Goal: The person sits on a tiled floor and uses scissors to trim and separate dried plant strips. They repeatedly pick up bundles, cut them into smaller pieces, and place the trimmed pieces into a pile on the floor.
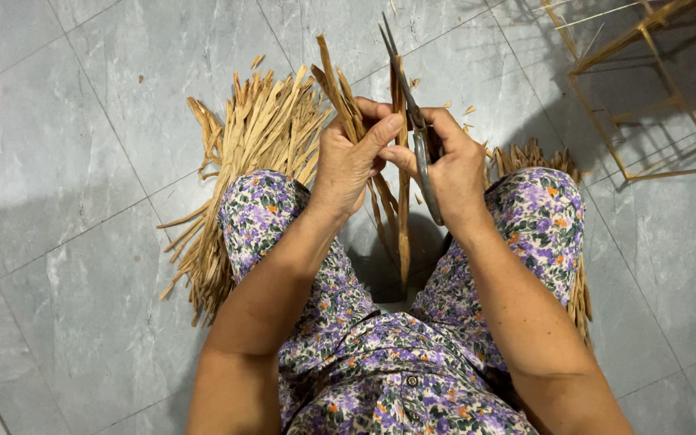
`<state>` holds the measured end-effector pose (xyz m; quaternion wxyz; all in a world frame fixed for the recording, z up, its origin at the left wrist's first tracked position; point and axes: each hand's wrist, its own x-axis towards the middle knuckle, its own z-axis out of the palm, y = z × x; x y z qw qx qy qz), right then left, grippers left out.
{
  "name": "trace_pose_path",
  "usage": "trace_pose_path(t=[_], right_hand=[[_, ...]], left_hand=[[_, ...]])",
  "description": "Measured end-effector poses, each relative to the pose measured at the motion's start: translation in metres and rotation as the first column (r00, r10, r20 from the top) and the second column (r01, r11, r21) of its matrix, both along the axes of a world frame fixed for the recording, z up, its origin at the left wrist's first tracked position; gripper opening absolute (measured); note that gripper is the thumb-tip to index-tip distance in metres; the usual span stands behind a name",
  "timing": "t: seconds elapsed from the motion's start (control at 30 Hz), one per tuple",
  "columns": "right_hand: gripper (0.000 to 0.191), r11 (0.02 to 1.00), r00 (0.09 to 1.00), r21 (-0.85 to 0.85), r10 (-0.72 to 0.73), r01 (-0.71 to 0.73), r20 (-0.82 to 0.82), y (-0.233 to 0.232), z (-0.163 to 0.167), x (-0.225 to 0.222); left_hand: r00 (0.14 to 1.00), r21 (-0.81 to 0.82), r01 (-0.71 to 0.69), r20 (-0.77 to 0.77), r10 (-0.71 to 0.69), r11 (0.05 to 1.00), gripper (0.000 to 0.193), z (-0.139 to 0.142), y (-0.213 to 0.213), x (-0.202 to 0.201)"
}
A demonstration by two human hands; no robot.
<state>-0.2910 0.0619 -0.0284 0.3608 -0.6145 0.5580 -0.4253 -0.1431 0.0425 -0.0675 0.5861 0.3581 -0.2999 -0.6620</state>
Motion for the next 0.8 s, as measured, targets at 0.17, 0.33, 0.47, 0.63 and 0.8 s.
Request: trace_pose_path(t=[0.17, 0.33, 0.47, 0.63, 0.8], right_hand=[[0.042, 0.998, 0.998, 0.061, -0.031, 0.035, -0.059, -0.002, -0.003, -0.005], [0.039, 0.989, 0.995, 0.134, -0.07, 0.06, 0.071, -0.009, -0.016, -0.008], [0.04, 0.999, 0.985, -0.003, -0.046, 0.047, 0.163, -0.016, -0.022, -0.017], [0.039, 0.987, 0.962, -0.161, 0.024, 0.021, 0.271, -0.018, -0.02, -0.025], [0.037, 0.95, 0.904, -0.311, 0.097, 0.041, 0.417, -0.026, -0.012, -0.028]], left_hand=[[0.999, -0.026, -0.004, 0.054, 0.005, 1.0, 0.02, -0.001, -0.002, 0.003], [0.992, -0.02, 0.037, 0.123, -0.034, 0.999, 0.023, -0.001, -0.004, 0.005], [0.964, 0.02, 0.056, 0.258, -0.059, 0.998, 0.028, -0.006, -0.001, 0.002], [0.933, 0.042, 0.112, 0.339, -0.119, 0.993, 0.027, -0.019, -0.002, 0.001], [0.858, -0.176, 0.152, 0.512, -0.041, 0.973, 0.023, -0.035, -0.002, -0.009]])
